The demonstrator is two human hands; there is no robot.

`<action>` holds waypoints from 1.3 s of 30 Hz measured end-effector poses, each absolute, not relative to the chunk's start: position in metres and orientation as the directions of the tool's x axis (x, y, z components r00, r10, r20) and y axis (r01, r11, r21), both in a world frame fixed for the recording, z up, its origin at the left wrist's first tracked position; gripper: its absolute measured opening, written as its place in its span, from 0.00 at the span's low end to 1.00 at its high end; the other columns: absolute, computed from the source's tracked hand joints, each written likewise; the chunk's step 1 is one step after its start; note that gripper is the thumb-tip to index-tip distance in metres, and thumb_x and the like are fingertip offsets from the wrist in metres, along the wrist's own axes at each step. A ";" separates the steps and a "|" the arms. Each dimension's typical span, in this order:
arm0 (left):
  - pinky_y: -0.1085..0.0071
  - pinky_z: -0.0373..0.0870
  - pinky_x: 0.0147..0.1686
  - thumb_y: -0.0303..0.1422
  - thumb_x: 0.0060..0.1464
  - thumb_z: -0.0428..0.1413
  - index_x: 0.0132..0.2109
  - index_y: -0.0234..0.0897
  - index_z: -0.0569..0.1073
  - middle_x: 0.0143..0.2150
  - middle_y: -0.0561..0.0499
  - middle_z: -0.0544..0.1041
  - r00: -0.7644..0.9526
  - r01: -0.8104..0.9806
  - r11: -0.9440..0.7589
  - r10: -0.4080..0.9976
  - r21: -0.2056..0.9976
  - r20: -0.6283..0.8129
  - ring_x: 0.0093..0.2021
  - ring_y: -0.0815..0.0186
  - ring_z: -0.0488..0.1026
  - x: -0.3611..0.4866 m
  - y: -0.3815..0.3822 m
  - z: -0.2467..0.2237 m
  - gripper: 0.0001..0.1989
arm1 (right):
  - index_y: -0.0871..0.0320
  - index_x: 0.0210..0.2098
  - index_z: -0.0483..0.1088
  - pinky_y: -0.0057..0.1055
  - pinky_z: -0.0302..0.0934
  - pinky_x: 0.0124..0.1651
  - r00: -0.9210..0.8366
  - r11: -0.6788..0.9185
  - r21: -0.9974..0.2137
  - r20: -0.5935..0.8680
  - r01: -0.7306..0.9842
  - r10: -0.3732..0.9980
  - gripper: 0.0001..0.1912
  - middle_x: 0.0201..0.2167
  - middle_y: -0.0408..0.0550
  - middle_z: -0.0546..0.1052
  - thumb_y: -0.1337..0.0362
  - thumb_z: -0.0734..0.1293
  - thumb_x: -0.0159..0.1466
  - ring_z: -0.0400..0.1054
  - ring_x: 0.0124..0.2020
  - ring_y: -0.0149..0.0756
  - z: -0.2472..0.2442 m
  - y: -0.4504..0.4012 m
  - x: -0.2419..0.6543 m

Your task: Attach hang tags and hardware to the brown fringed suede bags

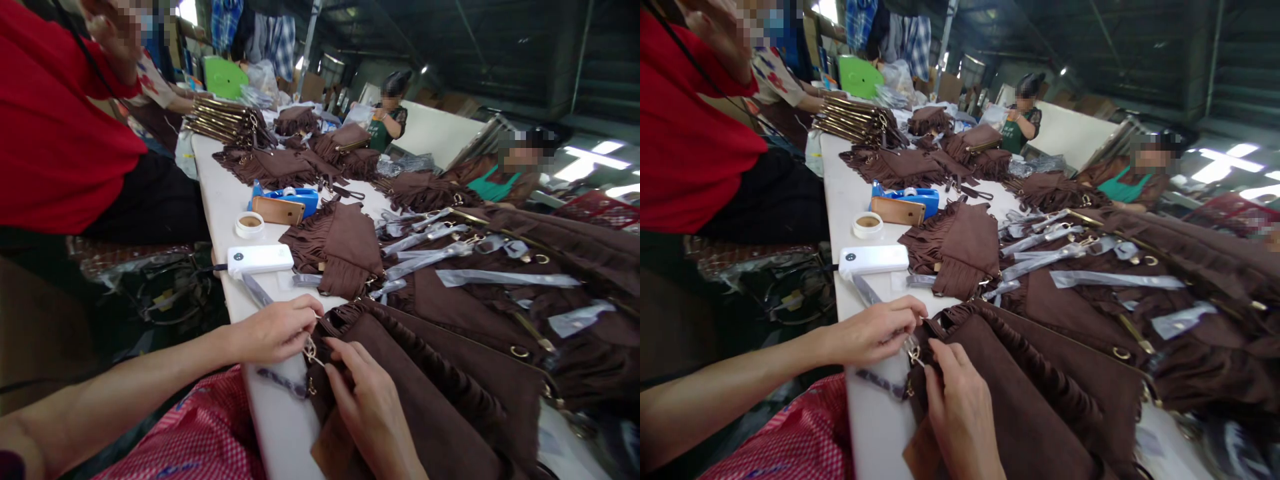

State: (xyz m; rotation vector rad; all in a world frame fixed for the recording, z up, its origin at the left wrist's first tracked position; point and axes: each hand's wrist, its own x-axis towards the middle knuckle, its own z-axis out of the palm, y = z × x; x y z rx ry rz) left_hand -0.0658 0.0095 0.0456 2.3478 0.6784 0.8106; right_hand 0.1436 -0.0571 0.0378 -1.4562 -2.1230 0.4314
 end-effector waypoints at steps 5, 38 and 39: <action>0.66 0.69 0.49 0.22 0.57 0.47 0.35 0.37 0.65 0.50 0.43 0.70 0.645 0.249 -0.669 0.654 0.701 0.395 0.47 0.62 0.71 -0.061 0.009 0.059 0.06 | 0.56 0.44 0.75 0.24 0.66 0.31 -0.195 0.281 -0.772 0.205 0.571 0.959 0.12 0.35 0.45 0.78 0.68 0.61 0.66 0.72 0.28 0.32 0.039 -0.055 0.134; 0.75 0.64 0.35 0.19 0.51 0.52 0.29 0.35 0.72 0.32 0.51 0.73 0.510 0.297 -0.504 0.802 0.811 0.311 0.34 0.68 0.71 -0.044 -0.008 0.017 0.08 | 0.55 0.29 0.76 0.24 0.62 0.36 0.008 0.139 -0.922 0.152 0.361 0.988 0.10 0.28 0.42 0.77 0.60 0.67 0.63 0.70 0.31 0.33 0.032 -0.047 0.125; 0.74 0.64 0.35 0.19 0.51 0.52 0.29 0.35 0.72 0.32 0.51 0.74 0.512 0.293 -0.501 0.801 0.814 0.309 0.34 0.68 0.71 -0.044 -0.007 0.017 0.09 | 0.55 0.29 0.76 0.24 0.62 0.36 0.007 0.138 -0.922 0.151 0.361 0.989 0.10 0.28 0.42 0.77 0.60 0.67 0.63 0.69 0.31 0.33 0.032 -0.046 0.125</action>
